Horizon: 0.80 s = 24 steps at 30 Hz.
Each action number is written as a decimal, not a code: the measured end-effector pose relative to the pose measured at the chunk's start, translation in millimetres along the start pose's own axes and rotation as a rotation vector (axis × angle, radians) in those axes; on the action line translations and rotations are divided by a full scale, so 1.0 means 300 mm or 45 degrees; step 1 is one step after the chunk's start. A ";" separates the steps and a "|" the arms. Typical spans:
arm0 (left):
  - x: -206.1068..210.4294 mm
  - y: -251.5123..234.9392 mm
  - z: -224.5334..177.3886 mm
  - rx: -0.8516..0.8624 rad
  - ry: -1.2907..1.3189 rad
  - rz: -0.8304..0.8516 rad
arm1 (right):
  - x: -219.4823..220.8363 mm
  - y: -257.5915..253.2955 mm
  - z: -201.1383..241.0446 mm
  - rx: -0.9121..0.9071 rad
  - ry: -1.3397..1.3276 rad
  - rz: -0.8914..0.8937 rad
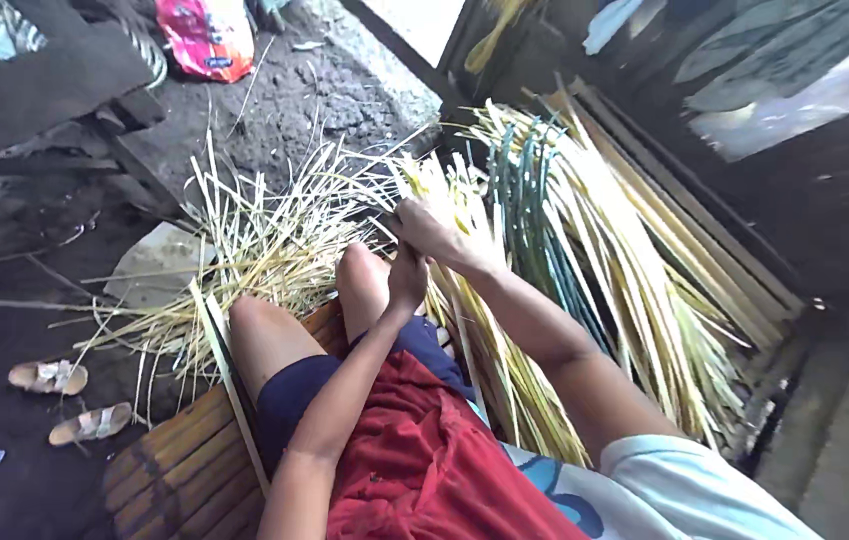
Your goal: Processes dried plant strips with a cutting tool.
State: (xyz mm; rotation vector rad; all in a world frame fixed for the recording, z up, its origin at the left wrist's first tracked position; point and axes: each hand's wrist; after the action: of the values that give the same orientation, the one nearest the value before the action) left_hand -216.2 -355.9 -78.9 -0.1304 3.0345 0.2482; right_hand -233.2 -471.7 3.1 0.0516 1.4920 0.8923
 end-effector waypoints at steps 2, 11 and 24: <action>-0.024 -0.012 -0.045 -0.037 0.061 0.278 | -0.074 0.045 -0.052 0.149 0.081 -0.101; -0.291 -0.075 0.296 -0.065 0.141 -0.001 | -0.254 0.478 -0.875 0.816 -0.011 -0.988; -0.571 0.158 0.698 -0.222 0.291 -0.352 | 0.605 0.921 -1.379 1.517 -0.095 -0.476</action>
State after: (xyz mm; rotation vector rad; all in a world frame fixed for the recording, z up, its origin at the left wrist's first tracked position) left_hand -32.4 -261.2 -259.8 -0.6259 3.1599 0.5045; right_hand -752.1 -384.0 -54.9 0.6420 1.6945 -0.3734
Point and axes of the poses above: each hand's wrist, its own y-axis away from the middle knuckle, its own x-axis out of the palm, z = x × y, and after that the axes turned 9 degrees about z, right-handed
